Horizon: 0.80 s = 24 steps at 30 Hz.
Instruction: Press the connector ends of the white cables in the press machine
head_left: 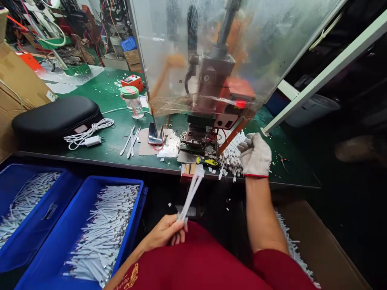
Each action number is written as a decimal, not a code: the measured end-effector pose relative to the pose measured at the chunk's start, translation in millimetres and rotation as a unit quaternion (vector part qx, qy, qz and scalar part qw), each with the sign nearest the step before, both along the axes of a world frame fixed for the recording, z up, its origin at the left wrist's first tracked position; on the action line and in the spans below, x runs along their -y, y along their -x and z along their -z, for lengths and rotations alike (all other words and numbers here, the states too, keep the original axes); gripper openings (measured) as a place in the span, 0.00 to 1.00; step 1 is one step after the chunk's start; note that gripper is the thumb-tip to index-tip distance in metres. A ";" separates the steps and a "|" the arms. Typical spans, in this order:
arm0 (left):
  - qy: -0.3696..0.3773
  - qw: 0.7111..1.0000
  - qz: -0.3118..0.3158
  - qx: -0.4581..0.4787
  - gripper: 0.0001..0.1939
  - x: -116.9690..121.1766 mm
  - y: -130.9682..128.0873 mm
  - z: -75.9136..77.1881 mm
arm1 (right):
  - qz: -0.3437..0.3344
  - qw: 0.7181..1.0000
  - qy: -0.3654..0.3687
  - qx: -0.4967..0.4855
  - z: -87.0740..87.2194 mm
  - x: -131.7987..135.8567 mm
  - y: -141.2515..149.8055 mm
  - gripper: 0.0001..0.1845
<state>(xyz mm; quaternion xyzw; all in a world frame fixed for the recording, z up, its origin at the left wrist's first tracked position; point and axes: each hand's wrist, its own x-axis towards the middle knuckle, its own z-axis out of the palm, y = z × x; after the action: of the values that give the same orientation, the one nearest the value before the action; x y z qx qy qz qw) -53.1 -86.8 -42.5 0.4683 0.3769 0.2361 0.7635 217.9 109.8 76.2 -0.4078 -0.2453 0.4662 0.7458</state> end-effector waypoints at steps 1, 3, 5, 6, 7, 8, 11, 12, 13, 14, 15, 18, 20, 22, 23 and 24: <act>0.019 1.000 -0.012 0.011 0.26 2.9 2.3 6.4 | 0.000 0.999 0.006 0.042 -1.6 4.5 -9.2 0.18; 0.035 0.999 -0.024 0.019 0.25 5.4 5.6 17.9 | -0.048 0.986 0.054 0.150 4.2 22.2 -17.6 0.20; 0.037 0.999 -0.015 0.011 0.24 4.3 7.9 26.0 | -0.111 0.948 0.118 0.274 18.7 46.3 -15.8 0.16; 0.038 0.999 -0.008 0.005 0.24 3.2 8.8 28.6 | -0.133 0.925 0.141 0.327 27.4 58.4 -13.0 0.14; 0.036 0.999 -0.002 -0.002 0.24 2.0 9.7 30.2 | -0.147 0.905 0.157 0.368 36.0 69.5 -9.8 0.14; 0.034 0.999 0.004 -0.008 0.24 1.0 10.4 31.0 | -0.155 0.889 0.170 0.395 44.1 79.2 -6.5 0.15; 0.022 0.999 0.015 -0.028 0.25 -0.2 12.1 30.4 | -0.213 0.856 0.204 0.424 61.4 99.6 2.7 0.15; 0.017 0.999 0.017 -0.034 0.25 -0.2 12.4 29.7 | -0.244 0.847 0.208 0.425 64.6 104.0 6.1 0.17; 0.013 0.999 0.019 -0.042 0.26 0.0 12.4 29.1 | -0.276 0.839 0.207 0.420 66.8 107.7 10.1 0.19; 0.008 0.999 0.023 -0.048 0.26 0.0 12.3 28.6 | -0.308 0.837 0.201 0.407 68.3 110.8 14.7 0.20; 0.003 0.998 0.027 -0.055 0.26 0.0 11.9 28.1 | -0.334 0.839 0.192 0.384 69.3 113.4 20.1 0.20; -0.013 0.996 0.045 -0.071 0.26 -1.0 9.5 26.3 | -0.360 0.866 0.178 0.299 71.9 119.1 39.1 0.19; -0.018 0.995 0.046 -0.083 0.27 -1.1 6.9 23.4 | -0.340 0.884 0.180 0.267 72.1 119.8 49.0 0.18; -0.042 0.994 0.032 -0.100 0.27 1.4 3.9 18.9 | -0.317 0.898 0.178 0.247 66.7 115.3 49.3 0.16; -0.062 0.992 0.027 -0.107 0.27 4.2 2.5 16.6 | -0.294 0.910 0.176 0.231 60.7 110.5 44.0 0.15; -0.081 0.990 0.024 -0.111 0.27 8.0 1.4 14.7 | -0.261 0.925 0.174 0.214 52.4 104.1 34.5 0.15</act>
<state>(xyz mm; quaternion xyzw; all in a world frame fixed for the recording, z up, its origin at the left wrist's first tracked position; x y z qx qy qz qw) -54.5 -94.8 -57.2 0.5604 0.4279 0.1940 0.6821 183.4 5.7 23.9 -0.5432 -0.4118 0.5812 0.4444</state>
